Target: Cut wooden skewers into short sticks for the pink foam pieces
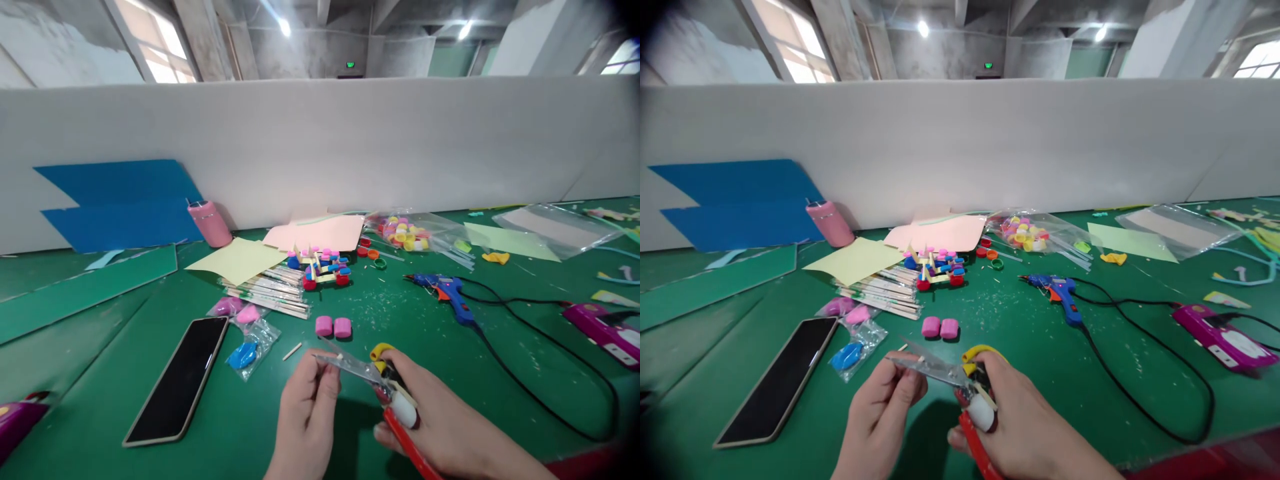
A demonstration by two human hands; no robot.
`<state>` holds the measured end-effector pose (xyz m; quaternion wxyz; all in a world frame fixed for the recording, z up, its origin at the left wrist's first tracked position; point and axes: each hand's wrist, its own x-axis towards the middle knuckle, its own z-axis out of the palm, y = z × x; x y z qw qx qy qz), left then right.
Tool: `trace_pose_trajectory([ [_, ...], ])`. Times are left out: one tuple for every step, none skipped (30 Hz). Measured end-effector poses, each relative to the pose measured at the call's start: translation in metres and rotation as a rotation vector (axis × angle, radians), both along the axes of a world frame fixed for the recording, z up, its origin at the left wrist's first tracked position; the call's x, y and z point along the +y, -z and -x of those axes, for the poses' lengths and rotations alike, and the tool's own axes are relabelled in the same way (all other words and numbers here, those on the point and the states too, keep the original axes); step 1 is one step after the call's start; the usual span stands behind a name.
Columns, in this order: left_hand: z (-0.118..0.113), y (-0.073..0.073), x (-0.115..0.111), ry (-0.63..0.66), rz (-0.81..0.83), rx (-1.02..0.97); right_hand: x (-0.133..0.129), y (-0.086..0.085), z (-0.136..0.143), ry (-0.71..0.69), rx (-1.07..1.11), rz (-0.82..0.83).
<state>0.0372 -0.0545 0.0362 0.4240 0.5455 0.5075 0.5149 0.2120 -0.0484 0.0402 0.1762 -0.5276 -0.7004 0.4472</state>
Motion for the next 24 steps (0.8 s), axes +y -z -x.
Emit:
trace_pose_trajectory([
  [0.005, 0.001, 0.000, -0.008, -0.004, 0.011, -0.001, 0.000, 0.005, 0.006, 0.011, 0.006],
  [0.010, 0.001, -0.001, -0.013, -0.011, 0.026, -0.002, -0.001, 0.010, 0.016, 0.022, 0.012],
  [0.015, 0.002, -0.002, -0.014, -0.019, 0.045, -0.003, -0.001, 0.015, 0.027, 0.028, 0.013],
  [0.020, 0.003, -0.003, -0.013, -0.030, 0.066, -0.004, -0.001, 0.020, 0.036, 0.029, 0.010],
  [0.025, 0.003, -0.004, -0.014, -0.041, 0.081, -0.006, -0.001, 0.025, 0.041, 0.028, 0.004],
  [0.030, 0.004, -0.005, -0.018, -0.052, 0.086, -0.007, -0.002, 0.029, 0.041, 0.025, -0.002],
  [0.033, 0.004, -0.006, -0.025, -0.058, 0.080, -0.008, -0.003, 0.033, 0.039, 0.018, -0.008],
  [0.037, 0.005, -0.006, -0.026, -0.058, 0.064, -0.008, -0.003, 0.036, 0.034, 0.007, -0.014],
  [0.039, 0.005, -0.006, -0.022, -0.053, 0.038, -0.009, -0.005, 0.038, 0.028, -0.007, -0.017],
  [0.041, 0.005, -0.005, -0.010, -0.046, 0.007, -0.009, -0.006, 0.040, 0.026, -0.024, -0.026],
  [0.042, 0.005, -0.003, 0.008, -0.036, -0.027, -0.009, -0.008, 0.041, 0.024, -0.043, -0.037],
  [0.042, 0.005, -0.002, 0.031, -0.029, -0.062, -0.008, -0.010, 0.041, 0.023, -0.062, -0.047],
  [0.042, 0.005, 0.001, 0.052, -0.024, -0.098, -0.008, -0.012, 0.041, 0.022, -0.081, -0.053],
  [0.041, 0.004, 0.003, 0.068, -0.020, -0.132, -0.007, -0.014, 0.040, 0.020, -0.098, -0.055],
  [0.040, 0.003, 0.006, 0.090, -0.018, -0.160, -0.006, -0.015, 0.039, 0.020, -0.116, -0.054],
  [0.039, 0.003, 0.008, 0.115, -0.008, -0.180, -0.005, -0.016, 0.037, 0.020, -0.131, -0.050],
  [0.038, 0.002, 0.010, 0.145, 0.004, -0.201, -0.004, -0.017, 0.034, 0.018, -0.145, -0.044],
  [0.037, 0.002, 0.013, 0.175, 0.021, -0.220, -0.002, -0.017, 0.032, 0.018, -0.157, -0.041],
  [0.036, 0.002, 0.015, 0.199, 0.038, -0.238, -0.001, -0.017, 0.029, 0.018, -0.169, -0.042],
  [0.034, 0.003, 0.017, 0.222, 0.053, -0.256, 0.001, -0.016, 0.027, 0.017, -0.180, -0.042],
  [0.034, 0.004, 0.019, 0.239, 0.066, -0.270, 0.002, -0.014, 0.024, 0.019, -0.191, -0.044],
  [0.033, 0.006, 0.021, 0.253, 0.072, -0.279, 0.003, -0.013, 0.022, 0.020, -0.200, -0.046],
  [0.032, 0.007, 0.023, 0.268, 0.074, -0.282, 0.004, -0.011, 0.021, 0.024, -0.207, -0.050],
  [0.031, 0.009, 0.024, 0.281, 0.073, -0.283, 0.004, -0.009, 0.019, 0.026, -0.215, -0.058],
])
